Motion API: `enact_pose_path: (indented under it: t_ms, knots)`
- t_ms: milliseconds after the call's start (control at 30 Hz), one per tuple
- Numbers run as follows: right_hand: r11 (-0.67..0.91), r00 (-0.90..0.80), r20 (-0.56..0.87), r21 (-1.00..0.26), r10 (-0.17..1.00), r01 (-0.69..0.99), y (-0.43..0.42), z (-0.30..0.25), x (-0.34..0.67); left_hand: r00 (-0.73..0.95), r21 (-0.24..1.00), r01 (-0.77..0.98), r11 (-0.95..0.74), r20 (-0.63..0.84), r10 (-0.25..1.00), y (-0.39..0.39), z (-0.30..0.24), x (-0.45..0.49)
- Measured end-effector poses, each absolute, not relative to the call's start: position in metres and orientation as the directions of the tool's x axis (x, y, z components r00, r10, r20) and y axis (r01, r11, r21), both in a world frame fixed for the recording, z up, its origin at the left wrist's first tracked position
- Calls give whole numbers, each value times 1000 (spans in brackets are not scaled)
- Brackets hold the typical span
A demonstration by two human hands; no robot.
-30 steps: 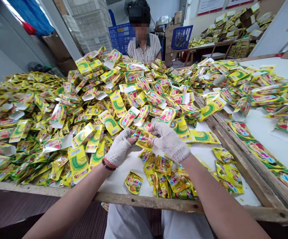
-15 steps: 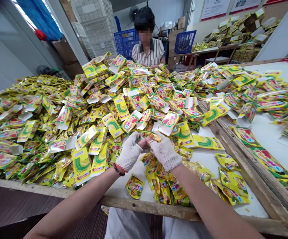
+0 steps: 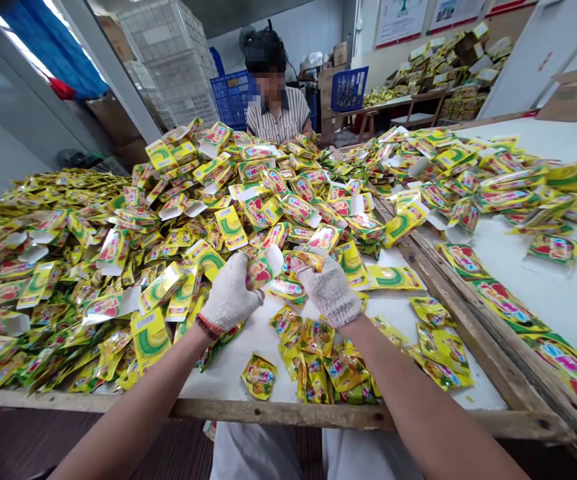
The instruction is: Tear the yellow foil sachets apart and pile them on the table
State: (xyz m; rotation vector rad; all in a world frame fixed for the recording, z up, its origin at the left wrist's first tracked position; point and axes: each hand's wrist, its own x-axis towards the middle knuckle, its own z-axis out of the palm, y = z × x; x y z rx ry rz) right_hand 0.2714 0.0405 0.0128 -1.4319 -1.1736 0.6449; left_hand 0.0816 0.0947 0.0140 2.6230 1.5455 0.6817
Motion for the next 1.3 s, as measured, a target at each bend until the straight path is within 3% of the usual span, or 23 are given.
enact_pose_path:
  t_ms: [133,333,433,600,800,1100,1300]
  knots:
    - [126,301,266,-902,916,414,41,15,277,500,309,753,-581,306,810,74,2,81]
    - [126,-50,123,-758,991,640,39,10,281,606,256,687,-680,315,731,69,-7,78]
    - [137,-4,188,-704,982,697,39,5,277,613,252,681,-688,319,723,66,-9,80]
    - [141,52,221,-769,974,624,40,5,279,528,301,728,-615,325,784,66,-9,83]
    - [127,43,233,-663,971,738,40,2,272,532,276,734,-621,336,778,67,-11,81]
    - [70,119,188,-768,975,637,36,9,273,550,202,751,-628,335,765,69,-9,80]
    - [-126,-55,-160,-912,986,391,32,16,270,578,127,757,-641,328,747,70,-8,78]
